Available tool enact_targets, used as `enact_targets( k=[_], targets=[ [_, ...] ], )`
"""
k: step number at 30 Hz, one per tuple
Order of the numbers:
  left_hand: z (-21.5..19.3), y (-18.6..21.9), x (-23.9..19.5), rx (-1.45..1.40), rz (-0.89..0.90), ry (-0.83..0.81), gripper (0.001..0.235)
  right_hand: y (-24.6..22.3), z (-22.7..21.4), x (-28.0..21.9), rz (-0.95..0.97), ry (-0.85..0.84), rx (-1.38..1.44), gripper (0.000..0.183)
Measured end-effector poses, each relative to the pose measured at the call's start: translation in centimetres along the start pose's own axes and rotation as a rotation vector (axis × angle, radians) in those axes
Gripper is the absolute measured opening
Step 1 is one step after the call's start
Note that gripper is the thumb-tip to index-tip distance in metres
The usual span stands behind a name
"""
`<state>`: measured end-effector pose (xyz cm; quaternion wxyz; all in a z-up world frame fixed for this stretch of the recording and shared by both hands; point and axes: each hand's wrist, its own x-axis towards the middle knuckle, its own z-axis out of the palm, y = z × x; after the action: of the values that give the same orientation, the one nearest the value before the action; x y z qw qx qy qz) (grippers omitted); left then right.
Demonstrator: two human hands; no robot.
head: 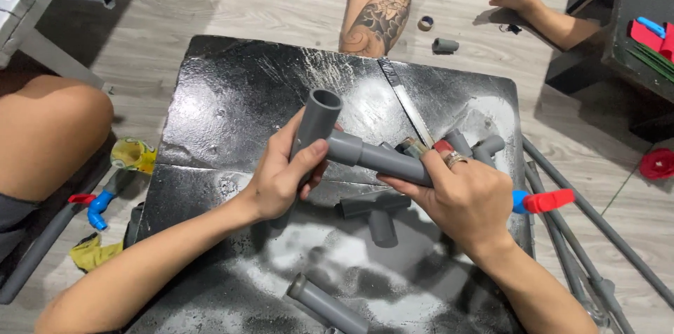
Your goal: The person assembles a PVC pipe structure by connecting various fittings and pipes on a black surface. They insert pipes into elbows and tees, attach a valve, and adjust the configuration multiple times.
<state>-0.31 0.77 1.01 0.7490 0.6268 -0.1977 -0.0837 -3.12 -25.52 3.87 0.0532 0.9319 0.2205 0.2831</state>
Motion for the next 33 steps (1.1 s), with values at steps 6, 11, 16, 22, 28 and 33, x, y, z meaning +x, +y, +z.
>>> enact_targets(
  k=[6, 11, 16, 22, 28, 33],
  targets=[
    [-0.1, 0.5, 1.5, -0.311, -0.143, 0.007, 0.033, 1.0, 3.0, -0.2, -0.114, 0.304, -0.247, 0.055],
    [-0.4, 1.7, 2.1, -0.270, -0.435, 0.027, 0.033, -0.3, -0.9, 0.4, -0.015, -0.076, -0.107, 0.058],
    [0.1, 2.6, 1.6, -0.067, -0.500, 0.006, 0.034, -1.2, -2.7, 0.1, 0.116, -0.228, -0.055, 0.061],
    [-0.7, 1.5, 1.2, 0.226, -0.111, -0.041, 0.041, -0.9, -2.7, 0.7, 0.279, -0.381, 0.268, 0.064],
    [-1.3, 2.3, 1.7, 0.392, 0.229, -0.139, 0.038, -0.2, -4.5, 3.3, 0.538, -0.839, 0.556, 0.042],
    [-1.9, 0.3, 1.7, 0.068, 0.111, -0.256, 0.037, 1.6, -3.3, 1.9, 0.553, -0.881, 0.834, 0.043]
  ],
)
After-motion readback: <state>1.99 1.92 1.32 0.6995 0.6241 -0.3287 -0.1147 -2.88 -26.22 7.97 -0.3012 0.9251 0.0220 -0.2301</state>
